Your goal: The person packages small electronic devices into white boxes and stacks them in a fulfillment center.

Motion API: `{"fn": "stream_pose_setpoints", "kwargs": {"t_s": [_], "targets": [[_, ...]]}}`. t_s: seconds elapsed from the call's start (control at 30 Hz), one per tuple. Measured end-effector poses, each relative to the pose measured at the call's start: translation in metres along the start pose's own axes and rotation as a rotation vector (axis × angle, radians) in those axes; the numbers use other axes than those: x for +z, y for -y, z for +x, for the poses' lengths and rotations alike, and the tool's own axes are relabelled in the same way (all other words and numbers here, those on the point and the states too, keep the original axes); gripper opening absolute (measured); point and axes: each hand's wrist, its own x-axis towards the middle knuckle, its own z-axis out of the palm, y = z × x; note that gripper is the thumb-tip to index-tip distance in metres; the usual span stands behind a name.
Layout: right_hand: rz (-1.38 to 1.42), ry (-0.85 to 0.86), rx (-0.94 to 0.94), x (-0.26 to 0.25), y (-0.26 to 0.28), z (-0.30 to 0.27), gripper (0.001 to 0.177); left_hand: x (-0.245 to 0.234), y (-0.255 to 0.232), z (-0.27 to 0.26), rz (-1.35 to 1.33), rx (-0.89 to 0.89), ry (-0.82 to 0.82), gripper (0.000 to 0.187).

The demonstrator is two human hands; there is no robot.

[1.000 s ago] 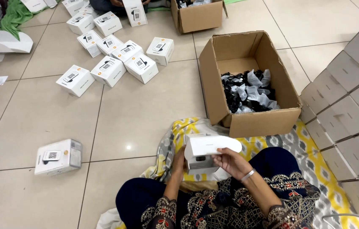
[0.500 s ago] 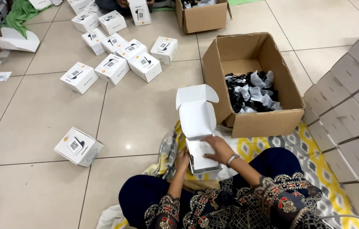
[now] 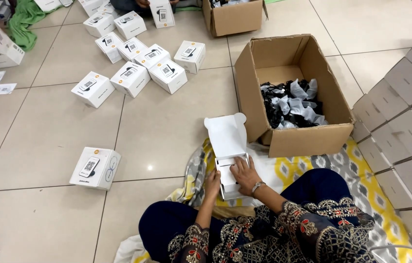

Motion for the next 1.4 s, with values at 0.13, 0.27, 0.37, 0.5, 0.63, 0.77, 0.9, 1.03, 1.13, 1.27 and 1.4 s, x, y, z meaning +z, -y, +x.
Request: {"fn": "stream_pose_setpoints", "kwargs": {"t_s": [0.13, 0.27, 0.37, 0.5, 0.63, 0.77, 0.9, 1.03, 1.13, 1.27, 1.4], "targets": [[0.121, 0.117, 0.009, -0.017, -0.001, -0.008, 0.077, 0.0, 0.001, 0.003, 0.031, 0.042, 0.011, 0.046], [0.097, 0.142, 0.0, -0.038, 0.004, -0.014, 0.093, 0.003, 0.013, 0.008, 0.048, -0.002, 0.0, 0.049], [-0.012, 0.121, 0.024, -0.028, 0.005, -0.01, 0.09, 0.005, 0.015, 0.009, 0.004, 0.029, 0.001, 0.051], [-0.001, -0.081, 0.019, -0.018, 0.005, -0.011, 0.082, 0.0, -0.004, -0.001, 0.048, -0.045, 0.005, 0.056], [-0.056, -0.261, -0.01, -0.006, -0.001, -0.009, 0.083, 0.0, -0.02, -0.008, 0.009, -0.071, 0.01, 0.06], [0.163, 0.061, -0.006, -0.036, -0.002, -0.002, 0.099, -0.004, -0.037, -0.013, -0.028, -0.091, 0.009, 0.068], [-0.02, 0.183, -0.053, -0.04, 0.005, 0.001, 0.113, -0.001, -0.031, -0.007, 0.054, -0.107, 0.01, 0.074], [-0.158, 0.171, -0.071, -0.012, 0.007, 0.004, 0.115, -0.003, -0.029, -0.007, 0.057, -0.092, 0.009, 0.072], [-0.138, -0.001, -0.045, -0.006, 0.003, -0.004, 0.106, 0.0, -0.03, -0.008, 0.032, -0.064, 0.013, 0.073], [-0.252, -0.242, -0.018, 0.017, -0.008, -0.001, 0.1, 0.001, -0.033, -0.012, 0.024, 0.008, 0.018, 0.075], [0.105, 0.062, 0.025, -0.059, 0.003, -0.005, 0.108, -0.003, -0.056, -0.023, 0.039, -0.062, 0.066, 0.077]]}}
